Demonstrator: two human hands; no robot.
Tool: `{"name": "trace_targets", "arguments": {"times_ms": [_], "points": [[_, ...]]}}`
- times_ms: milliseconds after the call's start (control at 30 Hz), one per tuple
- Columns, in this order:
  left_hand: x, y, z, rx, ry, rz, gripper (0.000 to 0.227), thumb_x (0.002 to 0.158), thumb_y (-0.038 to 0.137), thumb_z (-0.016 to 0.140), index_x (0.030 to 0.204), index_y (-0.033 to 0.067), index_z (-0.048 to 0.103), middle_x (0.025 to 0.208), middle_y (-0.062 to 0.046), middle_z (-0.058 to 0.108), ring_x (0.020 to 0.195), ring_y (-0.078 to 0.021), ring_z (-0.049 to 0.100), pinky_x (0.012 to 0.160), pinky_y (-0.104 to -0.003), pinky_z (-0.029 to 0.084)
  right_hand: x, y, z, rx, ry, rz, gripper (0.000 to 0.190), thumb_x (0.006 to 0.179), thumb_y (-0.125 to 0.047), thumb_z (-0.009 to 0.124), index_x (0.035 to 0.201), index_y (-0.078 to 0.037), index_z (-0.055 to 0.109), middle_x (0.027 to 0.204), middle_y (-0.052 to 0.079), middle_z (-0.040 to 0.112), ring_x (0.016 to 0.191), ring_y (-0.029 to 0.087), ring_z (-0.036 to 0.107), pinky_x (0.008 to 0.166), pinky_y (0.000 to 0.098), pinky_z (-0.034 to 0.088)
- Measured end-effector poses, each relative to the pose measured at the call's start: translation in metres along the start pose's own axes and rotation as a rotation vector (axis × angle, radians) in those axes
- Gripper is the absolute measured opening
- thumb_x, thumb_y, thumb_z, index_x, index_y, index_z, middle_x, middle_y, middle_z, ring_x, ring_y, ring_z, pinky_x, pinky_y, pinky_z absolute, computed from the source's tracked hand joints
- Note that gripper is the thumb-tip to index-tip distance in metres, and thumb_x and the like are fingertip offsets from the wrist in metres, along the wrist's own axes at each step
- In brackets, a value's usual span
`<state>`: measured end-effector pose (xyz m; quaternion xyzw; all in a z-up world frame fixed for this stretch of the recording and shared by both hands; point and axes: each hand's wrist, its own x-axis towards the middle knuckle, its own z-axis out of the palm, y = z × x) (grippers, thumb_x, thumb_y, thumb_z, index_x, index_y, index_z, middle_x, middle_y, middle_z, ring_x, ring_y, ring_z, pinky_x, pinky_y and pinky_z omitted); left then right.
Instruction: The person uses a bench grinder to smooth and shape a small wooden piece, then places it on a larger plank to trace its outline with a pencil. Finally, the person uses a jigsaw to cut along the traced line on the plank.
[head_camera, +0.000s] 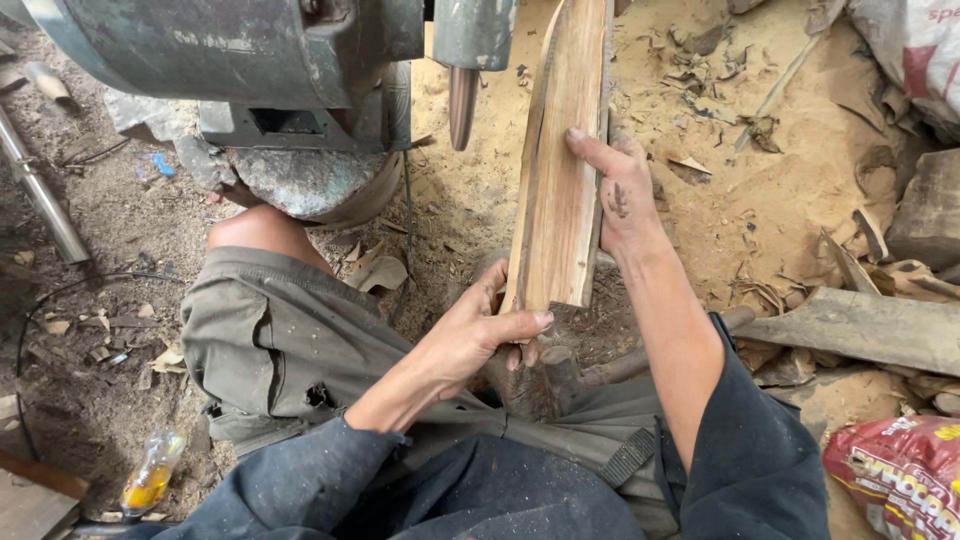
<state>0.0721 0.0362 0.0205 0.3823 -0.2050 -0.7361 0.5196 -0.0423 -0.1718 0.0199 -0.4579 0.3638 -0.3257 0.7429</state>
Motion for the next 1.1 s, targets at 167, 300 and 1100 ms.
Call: {"name": "trace_targets", "arguments": {"times_ms": [167, 300, 1100], "points": [[-0.009, 0.003, 0.005, 0.637, 0.317, 0.143, 0.055, 0.088, 0.021, 0.074, 0.131, 0.0004, 0.047, 0.083, -0.013, 0.071, 0.065, -0.0150, 0.066, 0.060, -0.027, 0.051, 0.010, 0.010, 0.004, 0.120, -0.003, -0.003, 0.057, 0.096, -0.025, 0.073, 0.143, -0.001, 0.051, 0.118, 0.012, 0.064, 0.107, 0.023, 0.064, 0.095, 0.0426, 0.056], [-0.004, 0.012, 0.003, 0.371, 0.258, 0.171, 0.055, 0.087, 0.023, 0.071, 0.133, 0.0060, 0.045, 0.083, -0.003, 0.068, 0.061, -0.0099, 0.058, 0.052, -0.026, 0.049, 0.022, 0.011, 0.010, -0.025, 0.020, -0.053, 0.076, 0.086, -0.022, 0.077, 0.148, -0.006, 0.038, 0.128, 0.010, 0.068, 0.115, 0.020, 0.068, 0.102, 0.0393, 0.058], [0.019, 0.035, -0.011, -0.265, 0.275, 0.100, 0.054, 0.104, 0.051, 0.025, 0.104, 0.0080, 0.058, 0.063, -0.003, 0.056, 0.044, -0.0069, 0.039, 0.039, -0.024, 0.025, 0.095, 0.025, 0.026, -0.137, -0.098, -0.104, 0.064, 0.087, -0.002, 0.070, 0.147, -0.005, 0.047, 0.118, 0.015, 0.075, 0.100, 0.020, 0.077, 0.091, 0.0348, 0.062]]}}
